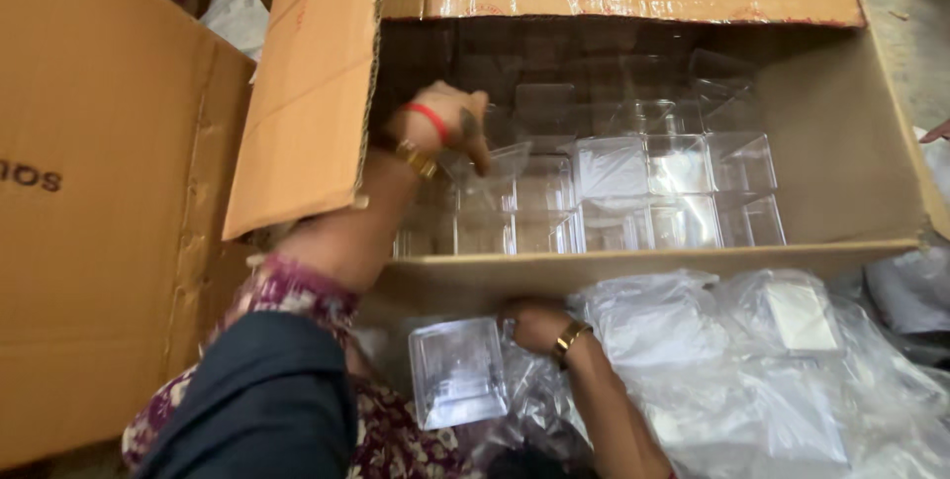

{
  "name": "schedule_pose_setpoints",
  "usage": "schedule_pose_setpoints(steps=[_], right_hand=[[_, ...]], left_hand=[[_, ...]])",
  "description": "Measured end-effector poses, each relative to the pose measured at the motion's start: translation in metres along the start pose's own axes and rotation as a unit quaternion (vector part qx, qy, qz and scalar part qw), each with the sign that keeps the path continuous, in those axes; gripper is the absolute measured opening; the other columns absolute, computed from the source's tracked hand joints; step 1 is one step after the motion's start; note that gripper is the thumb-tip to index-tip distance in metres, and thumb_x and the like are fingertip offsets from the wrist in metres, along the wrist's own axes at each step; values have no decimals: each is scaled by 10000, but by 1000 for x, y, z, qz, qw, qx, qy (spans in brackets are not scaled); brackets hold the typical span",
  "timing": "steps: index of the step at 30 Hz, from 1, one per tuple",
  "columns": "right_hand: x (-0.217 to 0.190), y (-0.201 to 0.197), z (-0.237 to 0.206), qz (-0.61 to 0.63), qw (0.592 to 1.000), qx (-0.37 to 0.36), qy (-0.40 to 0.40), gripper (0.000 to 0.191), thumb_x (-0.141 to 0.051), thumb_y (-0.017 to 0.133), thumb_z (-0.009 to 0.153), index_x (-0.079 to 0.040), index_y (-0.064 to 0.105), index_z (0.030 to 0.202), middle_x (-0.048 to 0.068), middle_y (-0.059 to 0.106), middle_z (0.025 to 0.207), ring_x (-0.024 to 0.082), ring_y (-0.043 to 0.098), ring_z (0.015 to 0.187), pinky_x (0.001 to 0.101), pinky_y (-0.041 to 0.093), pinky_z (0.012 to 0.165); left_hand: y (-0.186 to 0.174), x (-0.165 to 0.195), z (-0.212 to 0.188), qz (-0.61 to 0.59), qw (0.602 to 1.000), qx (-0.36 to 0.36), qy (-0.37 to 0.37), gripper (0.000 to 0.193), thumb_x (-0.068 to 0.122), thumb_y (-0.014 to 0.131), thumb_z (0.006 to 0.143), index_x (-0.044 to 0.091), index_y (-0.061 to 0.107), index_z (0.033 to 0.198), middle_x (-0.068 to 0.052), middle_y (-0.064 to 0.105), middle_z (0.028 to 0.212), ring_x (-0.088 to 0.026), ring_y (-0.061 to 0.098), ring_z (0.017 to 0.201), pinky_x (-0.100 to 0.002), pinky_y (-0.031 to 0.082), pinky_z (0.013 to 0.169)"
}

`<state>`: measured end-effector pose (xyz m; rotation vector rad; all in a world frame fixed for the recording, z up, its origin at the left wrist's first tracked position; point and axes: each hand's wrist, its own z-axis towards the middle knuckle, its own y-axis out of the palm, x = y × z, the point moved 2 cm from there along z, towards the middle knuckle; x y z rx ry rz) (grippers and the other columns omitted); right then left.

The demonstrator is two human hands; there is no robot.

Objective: The person sits on the floor and places clear plastic boxes into white plastic bags one at a time, gathering and closing each bag. The person sets filled bags aside and stacks the plastic boxes inside a large cardboard box.

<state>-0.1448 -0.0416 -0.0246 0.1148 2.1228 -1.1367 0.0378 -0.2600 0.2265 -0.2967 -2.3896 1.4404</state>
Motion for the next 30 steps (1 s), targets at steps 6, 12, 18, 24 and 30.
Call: schedule_pose_setpoints(steps=[6,12,18,24,30], right_hand=[[27,23,6,89,996,-13,21,277,-176,596,877,-149,766,1094,99,751,1075,265,686,977,398,540,874],[31,33,14,246,966,-62,40,289,-284,642,953,-94,760,1136,66,754,1060,181,677,934,357,541,846],[21,25,9,244,967,-65,27,307,-290,652,934,-102,775,1142,65,788,1127,163,698,978,348,559,893],[28,27,11,333,938,-75,58,297,-264,634,937,-90,765,1139,60,774,1082,160,675,934,355,563,856],[43,35,15,272,959,-59,56,293,-262,592,960,-61,761,1090,93,766,1019,176,636,885,370,556,825]], left_hand=[[18,65,-242,-181,920,205,281,800,450,819,683,54,561,1329,-191,603,1334,-372,557,1169,-436,460,1020],[77,77,-297,-94,965,188,154,872,377,860,554,97,562,1323,-226,533,1346,-409,502,1198,-484,410,1031],[94,72,-285,-31,958,236,157,973,536,877,594,103,522,1391,-321,437,1419,-515,398,1306,-581,315,1079],[79,3,-158,-158,914,367,63,725,465,734,917,93,465,1479,-249,414,1557,-459,404,1415,-513,353,1161],[63,-90,45,-121,954,218,-165,759,450,763,830,95,483,1440,-243,493,1441,-449,479,1309,-515,412,1087]])
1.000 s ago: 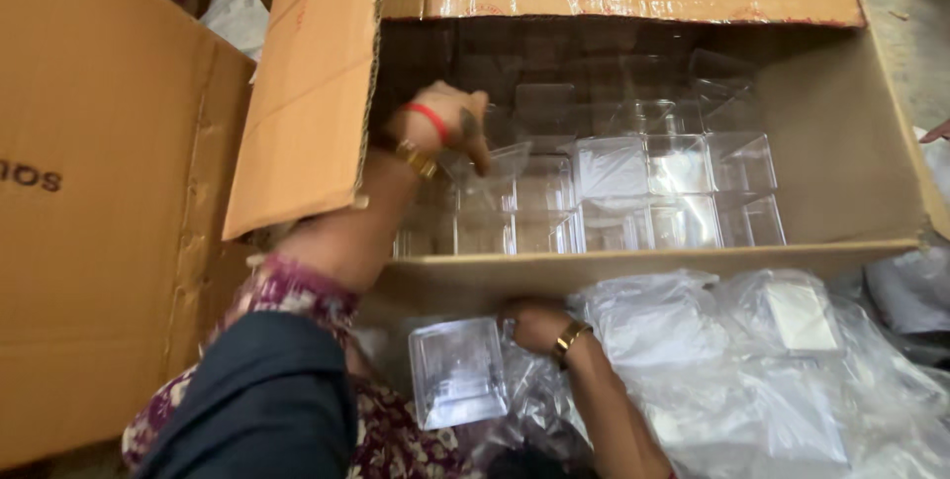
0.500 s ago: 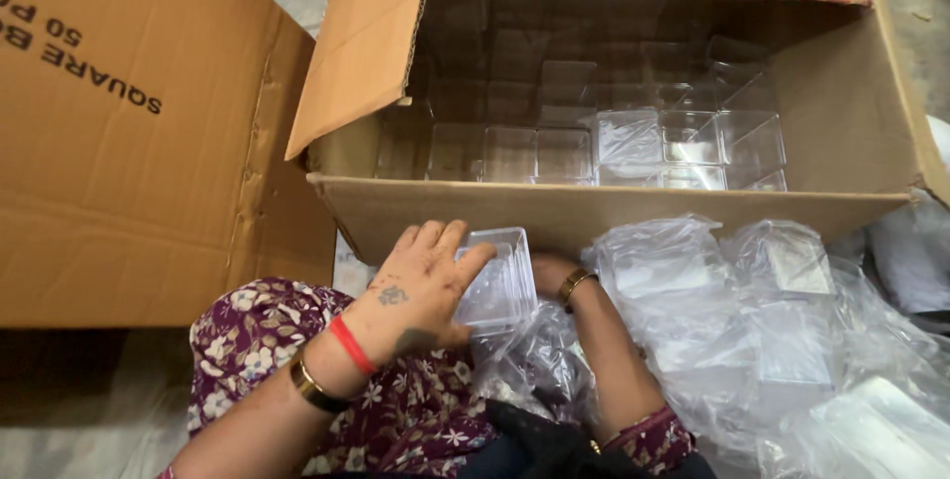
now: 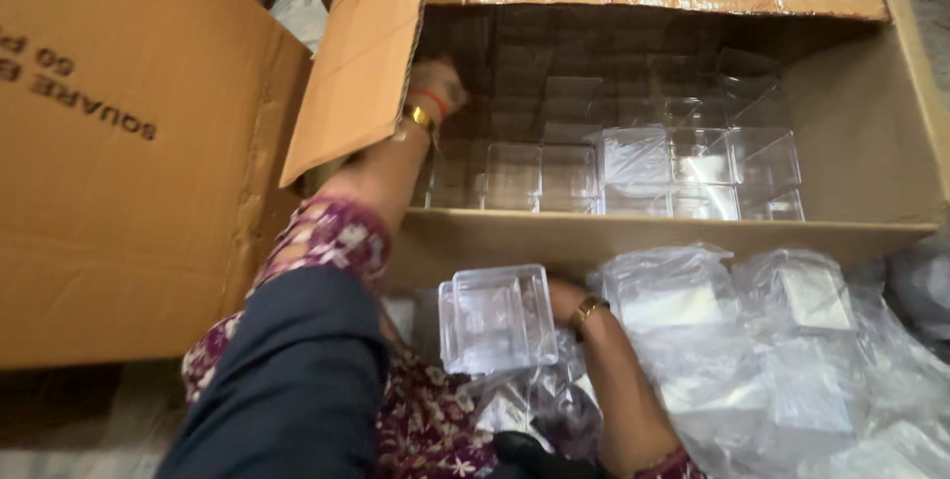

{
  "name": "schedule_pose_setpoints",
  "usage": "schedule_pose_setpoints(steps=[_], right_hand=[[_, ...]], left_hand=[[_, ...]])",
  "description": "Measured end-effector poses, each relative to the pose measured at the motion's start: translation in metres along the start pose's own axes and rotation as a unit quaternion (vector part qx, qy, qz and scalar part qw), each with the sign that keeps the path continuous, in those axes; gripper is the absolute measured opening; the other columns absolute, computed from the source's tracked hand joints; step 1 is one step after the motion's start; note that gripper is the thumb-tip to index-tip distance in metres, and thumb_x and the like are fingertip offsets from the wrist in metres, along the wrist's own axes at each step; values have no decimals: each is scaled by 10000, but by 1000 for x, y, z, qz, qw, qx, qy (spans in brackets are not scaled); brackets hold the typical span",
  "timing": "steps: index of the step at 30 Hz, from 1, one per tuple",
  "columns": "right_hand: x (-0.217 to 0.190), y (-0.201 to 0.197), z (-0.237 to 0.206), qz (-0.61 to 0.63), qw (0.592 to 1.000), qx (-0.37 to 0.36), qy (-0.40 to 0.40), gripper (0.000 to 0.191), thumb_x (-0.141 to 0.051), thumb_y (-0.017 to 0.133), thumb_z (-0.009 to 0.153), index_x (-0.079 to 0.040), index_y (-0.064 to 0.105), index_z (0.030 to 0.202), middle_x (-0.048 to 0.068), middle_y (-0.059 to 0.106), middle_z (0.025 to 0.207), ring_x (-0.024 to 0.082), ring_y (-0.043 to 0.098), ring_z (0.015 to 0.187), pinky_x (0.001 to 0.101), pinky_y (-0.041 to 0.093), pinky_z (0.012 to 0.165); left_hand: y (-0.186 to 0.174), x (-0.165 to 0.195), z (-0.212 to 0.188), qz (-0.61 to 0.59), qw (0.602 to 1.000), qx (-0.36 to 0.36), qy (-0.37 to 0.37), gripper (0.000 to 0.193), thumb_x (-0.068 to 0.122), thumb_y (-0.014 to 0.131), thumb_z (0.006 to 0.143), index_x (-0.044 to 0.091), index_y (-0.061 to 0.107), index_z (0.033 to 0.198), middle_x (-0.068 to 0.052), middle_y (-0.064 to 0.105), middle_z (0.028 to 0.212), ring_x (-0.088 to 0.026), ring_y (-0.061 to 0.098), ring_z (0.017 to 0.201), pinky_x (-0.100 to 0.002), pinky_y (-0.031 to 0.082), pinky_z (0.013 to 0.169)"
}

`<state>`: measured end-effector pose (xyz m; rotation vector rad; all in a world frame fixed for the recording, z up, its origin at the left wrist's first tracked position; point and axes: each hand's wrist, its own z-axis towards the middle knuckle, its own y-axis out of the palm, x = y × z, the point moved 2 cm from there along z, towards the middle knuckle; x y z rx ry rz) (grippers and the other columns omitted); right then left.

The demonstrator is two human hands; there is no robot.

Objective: The person sits on the floor and places clear plastic boxes into white plastic bags one at a time, gathering and closing each bag. The person sets filled bags aside and stacks the plastic boxes inside a large cardboard box.

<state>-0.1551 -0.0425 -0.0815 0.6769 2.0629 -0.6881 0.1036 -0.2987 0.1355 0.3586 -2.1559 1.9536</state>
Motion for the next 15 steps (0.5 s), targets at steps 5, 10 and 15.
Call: schedule_pose_setpoints(steps=[5,10,15], right_hand=[[-1,-1,-3,-48,994,19,-99,264,-258,591,966,-96,747,1103,24,740,1077,141,658,968,341,528,880],[0,12,12,118,991,-51,27,245,-212,599,987,-28,754,1037,105,714,941,208,623,844,395,541,759],[-7,6,15,116,990,-9,-79,215,-182,609,974,-83,733,1119,-9,690,976,124,597,835,311,495,725]], left_hand=[[7,-4,47,-15,998,-1,-55,785,456,772,807,117,476,1450,-231,496,1435,-436,501,1289,-514,425,1070],[-8,5,4,-30,998,8,-51,812,461,780,783,139,468,1460,-218,499,1429,-423,523,1268,-513,438,1052],[-10,-3,-8,-38,998,1,-43,840,467,789,760,161,461,1471,-206,501,1423,-409,544,1248,-512,451,1035]])
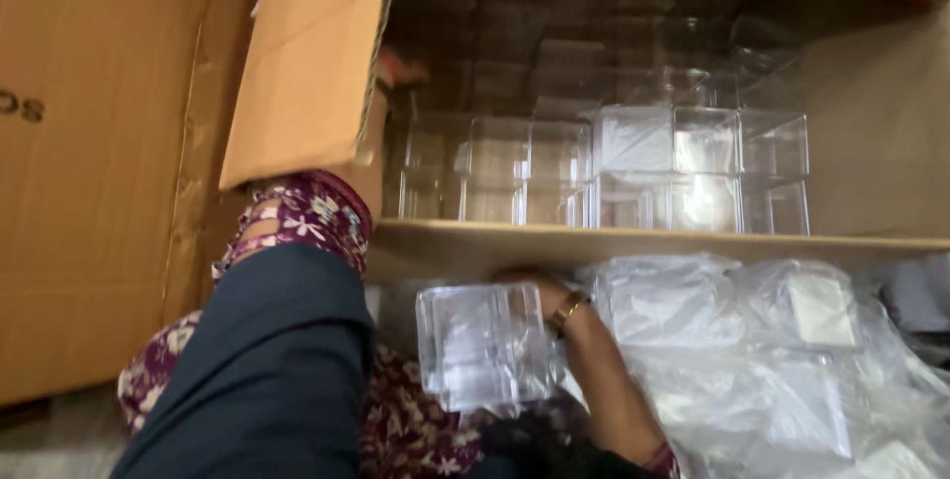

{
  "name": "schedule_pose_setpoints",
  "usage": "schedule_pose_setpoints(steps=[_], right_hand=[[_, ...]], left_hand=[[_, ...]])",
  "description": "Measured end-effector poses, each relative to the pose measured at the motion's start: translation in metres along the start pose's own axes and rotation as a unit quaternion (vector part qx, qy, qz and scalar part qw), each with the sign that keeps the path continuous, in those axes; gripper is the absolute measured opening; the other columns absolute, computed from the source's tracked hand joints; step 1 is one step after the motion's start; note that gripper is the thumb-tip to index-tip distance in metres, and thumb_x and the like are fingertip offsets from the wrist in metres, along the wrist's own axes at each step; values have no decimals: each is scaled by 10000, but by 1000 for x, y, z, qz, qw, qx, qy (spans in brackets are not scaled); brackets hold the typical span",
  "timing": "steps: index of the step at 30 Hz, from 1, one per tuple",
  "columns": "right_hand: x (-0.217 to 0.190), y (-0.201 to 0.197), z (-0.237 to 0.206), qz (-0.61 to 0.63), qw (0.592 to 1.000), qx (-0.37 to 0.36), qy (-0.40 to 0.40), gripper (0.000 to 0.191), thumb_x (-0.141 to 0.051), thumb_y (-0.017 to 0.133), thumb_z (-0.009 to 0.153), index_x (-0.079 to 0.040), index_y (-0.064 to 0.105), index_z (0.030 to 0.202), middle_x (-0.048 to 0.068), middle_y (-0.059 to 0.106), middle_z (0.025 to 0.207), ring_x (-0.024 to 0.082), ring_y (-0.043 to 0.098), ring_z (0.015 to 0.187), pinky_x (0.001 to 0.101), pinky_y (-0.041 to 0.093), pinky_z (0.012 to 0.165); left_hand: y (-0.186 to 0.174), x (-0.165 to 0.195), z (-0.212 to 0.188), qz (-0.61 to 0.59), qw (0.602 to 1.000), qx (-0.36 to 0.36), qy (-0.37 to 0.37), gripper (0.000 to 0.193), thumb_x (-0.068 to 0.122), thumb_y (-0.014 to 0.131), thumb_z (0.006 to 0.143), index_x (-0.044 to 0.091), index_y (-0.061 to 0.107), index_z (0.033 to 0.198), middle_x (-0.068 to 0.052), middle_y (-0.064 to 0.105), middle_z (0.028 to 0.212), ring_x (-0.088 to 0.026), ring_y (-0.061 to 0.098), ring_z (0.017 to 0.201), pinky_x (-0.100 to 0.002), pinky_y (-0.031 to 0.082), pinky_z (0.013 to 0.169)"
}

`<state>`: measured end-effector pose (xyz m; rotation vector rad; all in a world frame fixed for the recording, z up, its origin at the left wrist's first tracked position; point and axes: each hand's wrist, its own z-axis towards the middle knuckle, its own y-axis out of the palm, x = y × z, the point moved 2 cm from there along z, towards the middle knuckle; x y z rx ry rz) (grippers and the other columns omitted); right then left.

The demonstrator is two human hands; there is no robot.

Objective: The person sits on the floor and places clear plastic boxes into white plastic bags one at a time, gathering and closing each bag. The person sets filled bags aside and stacks the plastic boxes inside a large cardboard box.

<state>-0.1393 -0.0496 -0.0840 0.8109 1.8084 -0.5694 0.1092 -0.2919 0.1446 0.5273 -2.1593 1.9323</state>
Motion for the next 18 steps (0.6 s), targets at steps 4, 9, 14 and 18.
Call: schedule_pose_setpoints(steps=[4,9,14,18], right_hand=[[-11,-6,-16,-169,983,-2,-73,275,-161,619,930,-83,710,1178,11,709,1080,144,636,935,327,527,810],[-25,1,-37,-263,963,12,-52,333,-160,651,912,-61,694,1226,93,700,1147,223,642,1011,379,523,862],[-63,9,-88,-307,920,198,-142,467,-159,713,876,-9,640,1312,181,670,1260,301,631,1130,429,502,927],[-111,33,-147,-136,941,287,-117,392,-116,624,978,-60,632,1366,83,711,1265,175,670,1137,328,541,967]], left_hand=[[-29,12,-16,-28,999,-21,30,864,472,796,741,179,455,1479,-196,504,1418,-399,562,1232,-511,462,1021],[-81,39,-182,-210,966,4,153,894,478,804,718,202,448,1489,-184,507,1413,-386,584,1212,-509,474,1004],[-118,30,-363,-182,911,76,361,877,446,853,708,203,485,1466,-206,428,1493,-440,412,1353,-570,349,1140],[-113,20,-389,-132,896,49,421,832,403,840,717,207,502,1451,-232,353,1579,-494,351,1400,-560,331,1194]])
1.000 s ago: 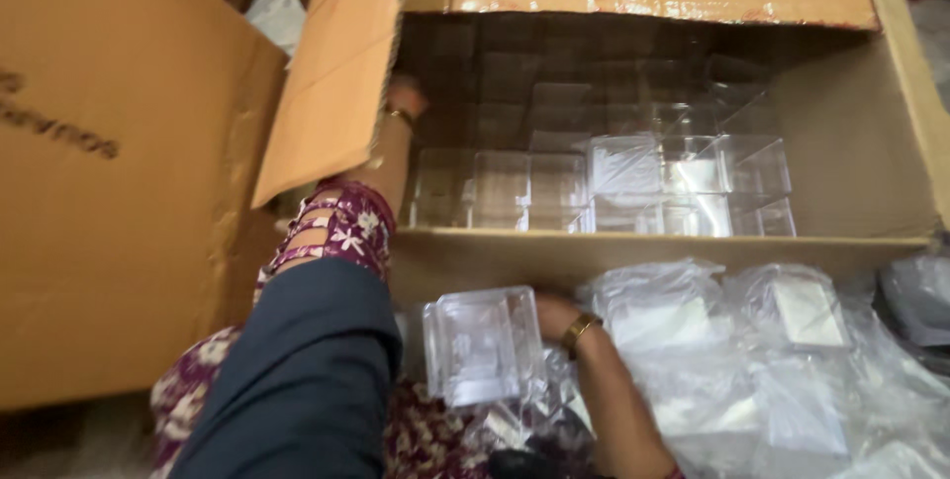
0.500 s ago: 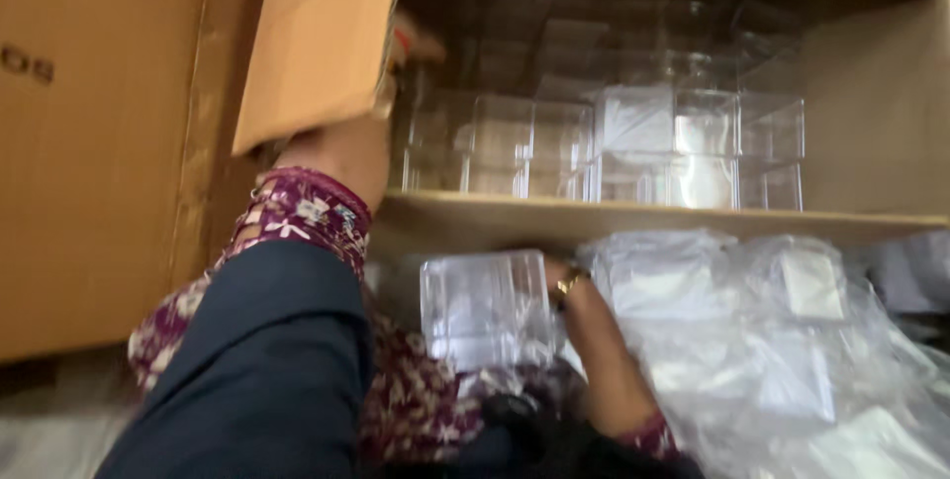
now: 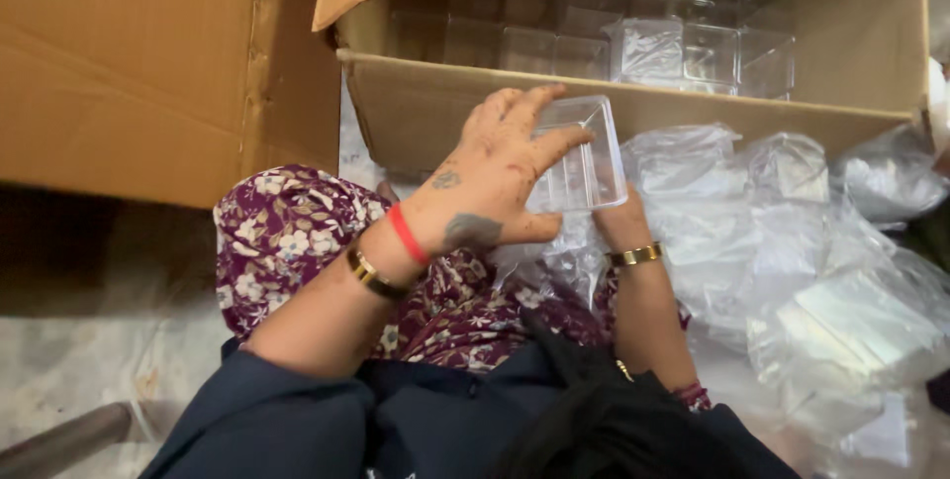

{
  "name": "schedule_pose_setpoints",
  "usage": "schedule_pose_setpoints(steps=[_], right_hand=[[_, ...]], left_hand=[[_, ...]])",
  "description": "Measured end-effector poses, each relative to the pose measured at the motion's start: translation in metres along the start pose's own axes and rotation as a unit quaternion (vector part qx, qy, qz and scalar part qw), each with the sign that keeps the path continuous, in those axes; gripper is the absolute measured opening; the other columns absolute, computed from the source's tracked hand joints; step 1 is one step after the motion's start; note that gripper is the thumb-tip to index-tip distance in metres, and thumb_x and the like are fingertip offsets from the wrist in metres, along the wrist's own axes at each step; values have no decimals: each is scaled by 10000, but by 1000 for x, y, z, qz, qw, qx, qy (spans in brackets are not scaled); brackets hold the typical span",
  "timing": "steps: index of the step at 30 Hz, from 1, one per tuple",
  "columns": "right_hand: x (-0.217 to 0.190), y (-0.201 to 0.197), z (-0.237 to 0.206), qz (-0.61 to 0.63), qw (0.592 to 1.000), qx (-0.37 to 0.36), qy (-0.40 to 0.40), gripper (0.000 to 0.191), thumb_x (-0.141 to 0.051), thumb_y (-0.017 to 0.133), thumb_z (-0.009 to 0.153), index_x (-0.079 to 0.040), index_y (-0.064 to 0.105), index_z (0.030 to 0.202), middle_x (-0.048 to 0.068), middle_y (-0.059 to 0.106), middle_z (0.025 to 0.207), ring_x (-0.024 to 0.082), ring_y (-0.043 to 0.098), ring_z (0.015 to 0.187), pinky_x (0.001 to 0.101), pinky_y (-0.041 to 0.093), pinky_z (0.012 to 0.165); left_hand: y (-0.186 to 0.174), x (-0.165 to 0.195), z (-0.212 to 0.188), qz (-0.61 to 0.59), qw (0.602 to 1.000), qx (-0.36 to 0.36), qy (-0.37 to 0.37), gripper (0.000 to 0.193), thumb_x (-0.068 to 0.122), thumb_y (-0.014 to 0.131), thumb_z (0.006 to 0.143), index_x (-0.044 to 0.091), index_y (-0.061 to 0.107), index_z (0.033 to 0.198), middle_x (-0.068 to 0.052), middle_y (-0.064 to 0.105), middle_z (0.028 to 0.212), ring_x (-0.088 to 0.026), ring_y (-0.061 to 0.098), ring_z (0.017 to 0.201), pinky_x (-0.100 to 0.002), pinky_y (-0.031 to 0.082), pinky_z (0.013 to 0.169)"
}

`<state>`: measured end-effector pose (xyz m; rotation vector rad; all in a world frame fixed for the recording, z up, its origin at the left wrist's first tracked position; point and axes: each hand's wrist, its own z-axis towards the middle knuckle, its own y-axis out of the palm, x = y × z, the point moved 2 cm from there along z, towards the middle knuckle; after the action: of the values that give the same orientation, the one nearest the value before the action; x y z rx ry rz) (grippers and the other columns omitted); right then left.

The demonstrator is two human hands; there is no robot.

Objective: The person sits on the floor and places clear plastic boxes into white plastic bags one at a time, gathering and closing each bag. The person sets filled bags aside and stacks the plastic boxes inside a large cardboard box.

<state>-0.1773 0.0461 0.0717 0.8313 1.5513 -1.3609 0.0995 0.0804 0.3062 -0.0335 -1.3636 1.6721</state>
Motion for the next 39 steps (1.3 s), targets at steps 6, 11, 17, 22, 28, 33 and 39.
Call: schedule_pose_setpoints(steps=[6,11,17,22,28,33,39], right_hand=[[-83,8,-32,107,993,32,-25,574,75,513,890,-16,555,1454,65,659,1354,119,604,1200,263,480,1011],[-103,31,-44,60,997,33,-33,703,144,428,774,2,544,1453,69,650,1357,78,600,1188,213,468,985],[-115,42,-63,189,979,74,32,668,124,458,785,-7,582,1429,50,670,1316,59,591,961,193,462,780],[-156,22,-117,193,958,203,-64,468,66,539,951,44,580,1417,58,657,1220,85,587,1056,213,469,931],[-203,48,-192,169,958,201,-117,281,-92,560,1076,50,615,1312,105,678,1123,149,629,1009,268,505,933],[-212,66,-208,129,973,119,-148,218,-140,543,1056,23,671,1125,117,687,1097,165,658,971,279,521,887],[-194,47,-188,91,921,341,-168,215,-151,584,1153,17,608,1021,95,642,971,132,569,891,245,441,844]], left_hand=[[35,-28,-38,-158,977,140,-37,1146,457,872,773,143,179,1631,-311,75,1683,-504,153,1531,-539,200,1250],[80,-41,-70,-520,820,174,-164,1033,431,672,982,60,-9,1666,-246,187,1702,-339,221,1582,-424,194,1286],[77,-43,-88,-499,818,228,-176,952,407,633,1030,42,28,1669,-215,126,1738,-315,146,1613,-422,142,1307],[28,-11,-116,-277,905,309,-92,732,385,662,1045,76,316,1612,-173,313,1693,-310,280,1597,-426,202,1348],[13,62,-139,-230,961,148,49,527,331,767,936,128,545,1368,-127,603,1472,-302,590,1358,-460,301,1242],[12,65,-140,-307,950,51,-29,655,340,798,842,-1,581,1358,-84,667,1054,-289,612,954,-415,471,934],[-13,53,-169,-47,984,155,70,217,259,833,900,86,703,880,-56,572,767,-280,541,740,-465,437,847]])
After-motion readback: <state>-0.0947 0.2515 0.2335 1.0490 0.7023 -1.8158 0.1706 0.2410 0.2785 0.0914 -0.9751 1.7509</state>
